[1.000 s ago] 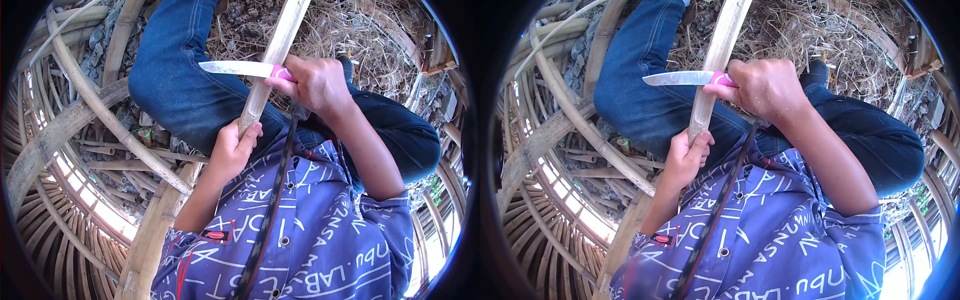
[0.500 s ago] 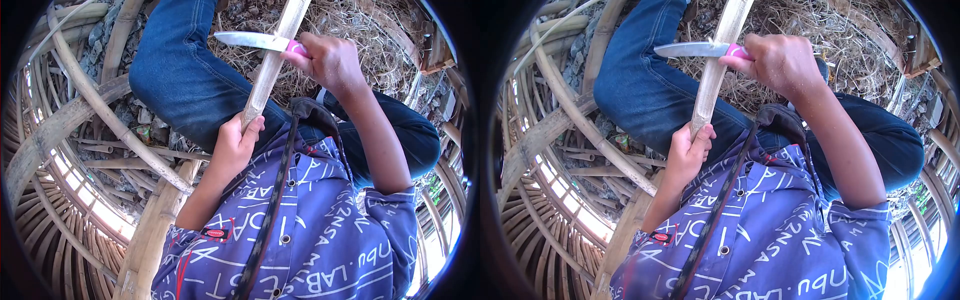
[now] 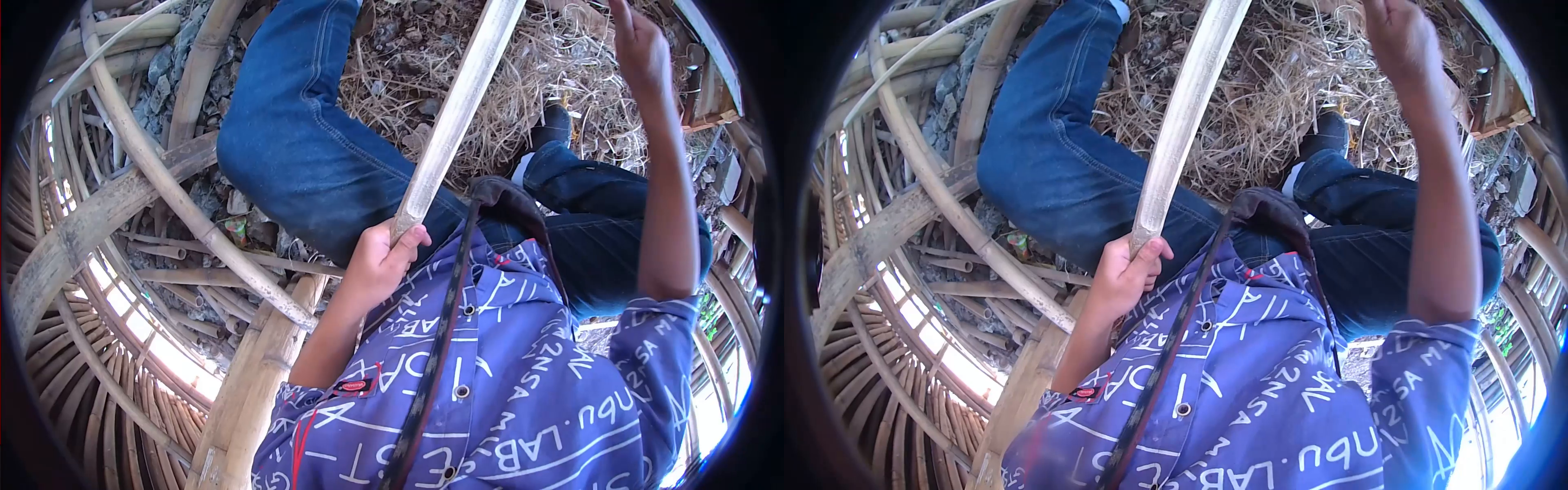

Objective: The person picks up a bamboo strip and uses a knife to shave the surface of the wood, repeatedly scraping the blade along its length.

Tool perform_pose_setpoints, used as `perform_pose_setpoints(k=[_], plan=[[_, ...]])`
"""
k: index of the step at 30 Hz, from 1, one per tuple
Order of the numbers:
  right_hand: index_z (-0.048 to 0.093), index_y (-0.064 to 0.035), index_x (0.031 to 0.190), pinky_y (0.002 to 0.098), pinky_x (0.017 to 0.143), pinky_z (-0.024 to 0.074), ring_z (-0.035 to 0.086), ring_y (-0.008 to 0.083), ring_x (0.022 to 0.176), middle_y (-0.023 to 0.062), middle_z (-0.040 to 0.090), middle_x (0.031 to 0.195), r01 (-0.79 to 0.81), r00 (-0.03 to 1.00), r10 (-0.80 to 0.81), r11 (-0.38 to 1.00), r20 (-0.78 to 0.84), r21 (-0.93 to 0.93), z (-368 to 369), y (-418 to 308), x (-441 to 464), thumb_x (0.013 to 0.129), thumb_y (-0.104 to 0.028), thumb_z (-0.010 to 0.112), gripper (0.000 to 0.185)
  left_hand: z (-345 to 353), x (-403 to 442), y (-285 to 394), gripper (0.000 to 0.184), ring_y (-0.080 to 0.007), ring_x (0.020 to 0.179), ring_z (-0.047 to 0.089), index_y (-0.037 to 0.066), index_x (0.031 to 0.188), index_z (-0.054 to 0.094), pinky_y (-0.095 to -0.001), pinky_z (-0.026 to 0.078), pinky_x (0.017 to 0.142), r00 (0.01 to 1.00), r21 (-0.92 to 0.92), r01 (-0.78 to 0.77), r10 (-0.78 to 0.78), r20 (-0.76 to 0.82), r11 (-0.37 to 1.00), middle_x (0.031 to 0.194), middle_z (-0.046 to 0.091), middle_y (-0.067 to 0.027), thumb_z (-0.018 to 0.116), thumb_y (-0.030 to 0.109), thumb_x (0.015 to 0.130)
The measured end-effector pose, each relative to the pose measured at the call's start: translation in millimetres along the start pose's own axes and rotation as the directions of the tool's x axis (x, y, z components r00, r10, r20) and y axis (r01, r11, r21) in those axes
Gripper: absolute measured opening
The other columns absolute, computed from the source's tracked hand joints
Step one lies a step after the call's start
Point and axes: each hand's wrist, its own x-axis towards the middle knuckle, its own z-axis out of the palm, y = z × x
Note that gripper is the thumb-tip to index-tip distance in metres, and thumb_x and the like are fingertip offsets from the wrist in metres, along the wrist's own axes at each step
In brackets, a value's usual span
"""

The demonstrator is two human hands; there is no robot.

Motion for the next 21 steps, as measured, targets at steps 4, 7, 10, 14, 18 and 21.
perform_pose_setpoints(k=[4, 7, 10, 14, 18, 21], plan=[[0.044, -0.0034, 0.060, 0.0312, 0.050, 0.0266, 0.031, 0.0105, 0.054, 0.0003, 0.034, 0.052, -0.107, 0.987, 0.061, 0.942, 0.151, 0.317, 11.9, -25.9, -59.2, 0.095, -0.055, 0.039, 0.063, -2.0, 3.8, 9.0, 0.032, -0.0005, 0.047, 0.029, -0.001, 0.090, 0.053, -0.0185, 0.024, 0.042, 0.998, -0.084, 0.049, -0.044, 0.055, 0.995, 0.058, 0.037, 0.0060, 0.050, 0.030, 0.098], [0.052, -0.0016, 0.063, 0.0315, 0.047, 0.0322, 0.039, 0.0126, 0.051, 0.0015, 0.041, 0.052, -0.230, 0.940, 0.038, 0.804, 0.338, 0.548, 20.1, -59.2, -115.8, 0.093, -0.047, 0.050, 0.054, -3.9, 6.4, 11.2, 0.034, -0.0009, 0.047, 0.028, -0.001, 0.091, 0.052, -0.0189, 0.023, 0.041, 0.992, -0.101, 0.077, -0.067, 0.104, 0.992, 0.058, 0.036, 0.0059, 0.050, 0.032, 0.097], [0.058, -0.0005, 0.066, 0.0355, 0.046, 0.0416, 0.055, 0.0243, 0.047, 0.0121, 0.052, 0.051, -0.207, 0.881, -0.090, 0.810, 0.464, 0.549, 22.7, -75.7, -155.3, 0.087, -0.044, 0.060, 0.048, -2.2, 11.4, 13.5, 0.036, -0.0015, 0.047, 0.027, -0.001, 0.092, 0.052, -0.0196, 0.021, 0.041, 0.986, -0.180, 0.111, -0.086, 0.142, 0.977, 0.057, 0.035, 0.0058, 0.050, 0.035, 0.096], [0.058, -0.0059, 0.061, 0.0399, 0.045, 0.0450, 0.058, 0.0328, 0.049, 0.0136, 0.054, 0.051, 0.067, 0.874, -0.298, 0.855, 0.383, 0.514, 22.8, -87.9, -172.1, 0.083, -0.049, 0.062, 0.049, -0.4, 10.5, 17.3, 0.031, -0.0016, 0.048, 0.032, 0.002, 0.089, 0.053, -0.0187, 0.026, 0.042, 0.991, -0.172, 0.098, -0.080, 0.108, 0.980, 0.059, 0.039, 0.0057, 0.052, 0.032, 0.096], [0.055, -0.0087, 0.058, 0.0394, 0.041, 0.0441, 0.057, 0.0294, 0.045, 0.0104, 0.054, 0.048, 0.290, 0.856, -0.401, 0.895, 0.326, 0.339, 31.7, -82.6, -168.6, 0.080, -0.054, 0.062, 0.051, 3.2, 11.8, 13.1, 0.029, -0.0022, 0.048, 0.035, 0.002, 0.089, 0.054, -0.0191, 0.028, 0.043, 0.996, -0.121, 0.059, -0.051, 0.073, 0.991, 0.059, 0.041, 0.0049, 0.051, 0.031, 0.097], [0.054, -0.0096, 0.059, 0.0378, 0.041, 0.0447, 0.058, 0.0270, 0.044, 0.0083, 0.054, 0.049, 0.472, 0.789, -0.548, 0.830, 0.278, 0.296, 42.6, -73.2, -159.1, 0.079, -0.056, 0.061, 0.051, 7.5, 13.4, 7.1, 0.029, -0.0021, 0.046, 0.034, 0.002, 0.089, 0.053, -0.0194, 0.027, 0.041, 1.000, -0.015, -0.016, 0.016, -0.010, 1.000, 0.058, 0.041, 0.0043, 0.050, 0.030, 0.097]])
